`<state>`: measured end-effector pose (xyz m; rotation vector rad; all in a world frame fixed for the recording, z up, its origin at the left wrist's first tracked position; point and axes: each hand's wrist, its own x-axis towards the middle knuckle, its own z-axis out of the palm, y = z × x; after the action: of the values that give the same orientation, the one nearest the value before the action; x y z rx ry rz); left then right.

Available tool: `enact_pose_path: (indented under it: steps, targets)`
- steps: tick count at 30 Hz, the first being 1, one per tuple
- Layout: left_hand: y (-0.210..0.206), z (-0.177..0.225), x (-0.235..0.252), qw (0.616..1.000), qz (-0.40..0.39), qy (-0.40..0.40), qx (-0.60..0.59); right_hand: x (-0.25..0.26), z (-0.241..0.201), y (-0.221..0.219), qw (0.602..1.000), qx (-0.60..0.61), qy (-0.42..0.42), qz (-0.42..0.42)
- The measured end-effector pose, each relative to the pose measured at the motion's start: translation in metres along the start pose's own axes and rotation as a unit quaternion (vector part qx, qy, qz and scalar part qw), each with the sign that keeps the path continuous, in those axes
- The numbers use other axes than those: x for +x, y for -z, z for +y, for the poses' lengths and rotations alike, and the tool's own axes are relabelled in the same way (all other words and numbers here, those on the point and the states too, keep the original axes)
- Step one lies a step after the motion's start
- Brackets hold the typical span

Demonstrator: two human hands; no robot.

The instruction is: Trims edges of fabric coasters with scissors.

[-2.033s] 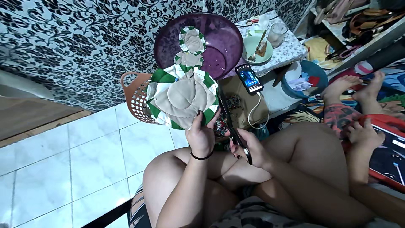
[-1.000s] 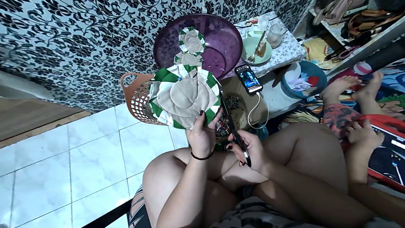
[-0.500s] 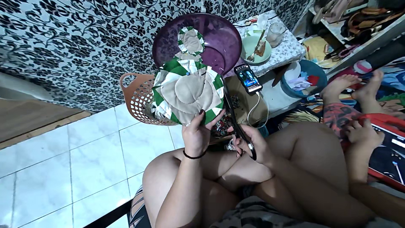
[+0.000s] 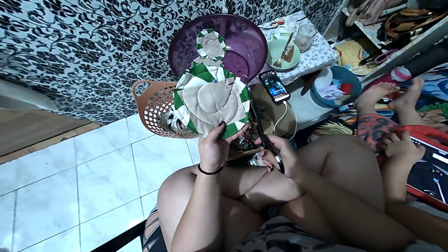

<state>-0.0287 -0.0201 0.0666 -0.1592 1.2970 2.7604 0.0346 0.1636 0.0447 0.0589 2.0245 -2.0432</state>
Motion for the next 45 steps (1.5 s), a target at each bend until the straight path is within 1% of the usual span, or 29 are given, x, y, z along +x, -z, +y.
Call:
enact_pose_path:
  steps: [4,7,11,18,24,26,27,30,32,34,37,38,40,42,45]
  targets:
    - [0.004,0.005,0.002,1.0,0.0,-0.004,0.012,0.0,0.001,0.001,1.0,-0.028,0.008,0.008]
    - [0.007,0.009,0.003,0.999,0.019,-0.014,0.027,0.0,0.0,0.0,0.999,-0.038,-0.001,0.012]
    - [0.007,0.012,0.003,0.998,0.038,-0.023,0.035,-0.001,0.001,-0.003,0.999,-0.034,0.012,0.02]
    - [0.01,0.015,0.004,0.998,0.038,-0.025,0.038,-0.004,-0.002,-0.004,0.999,-0.024,0.004,0.024]
    - [0.015,0.021,0.006,0.998,0.029,-0.025,0.045,-0.005,0.006,-0.007,0.999,-0.019,0.038,0.027]
    - [0.015,0.023,0.006,1.0,0.008,-0.007,0.009,-0.005,0.007,-0.009,0.999,-0.006,0.033,0.025]
    - [0.015,0.022,0.006,1.0,-0.005,-0.002,-0.029,-0.005,0.006,-0.01,0.999,0.001,0.026,0.023]
    - [0.015,0.009,0.007,0.985,-0.08,-0.018,-0.15,-0.005,0.006,-0.016,1.0,0.016,0.01,0.021]
    - [0.011,-0.005,0.009,0.979,-0.093,-0.027,-0.18,-0.005,0.009,-0.02,1.0,0.002,0.02,0.017]
    - [0.005,-0.013,0.009,0.975,-0.077,-0.026,-0.207,-0.006,0.012,-0.023,0.999,-0.015,0.04,0.018]
    - [0.001,-0.014,0.008,0.975,-0.039,-0.026,-0.219,-0.007,0.014,-0.024,0.999,-0.032,0.038,0.021]
    - [0.0,-0.013,0.008,0.977,-0.023,-0.027,-0.209,-0.008,0.015,-0.024,0.999,-0.034,0.037,0.02]
    - [-0.003,-0.013,0.006,0.984,0.035,-0.032,-0.172,-0.008,0.015,-0.024,0.999,-0.029,0.033,0.009]
    - [-0.005,-0.014,0.005,0.988,0.08,-0.05,-0.121,-0.008,0.017,-0.023,0.999,-0.018,0.039,-0.01]
    - [-0.011,-0.015,0.003,0.988,0.108,-0.087,-0.069,-0.006,0.019,-0.021,0.997,-0.039,0.069,-0.018]
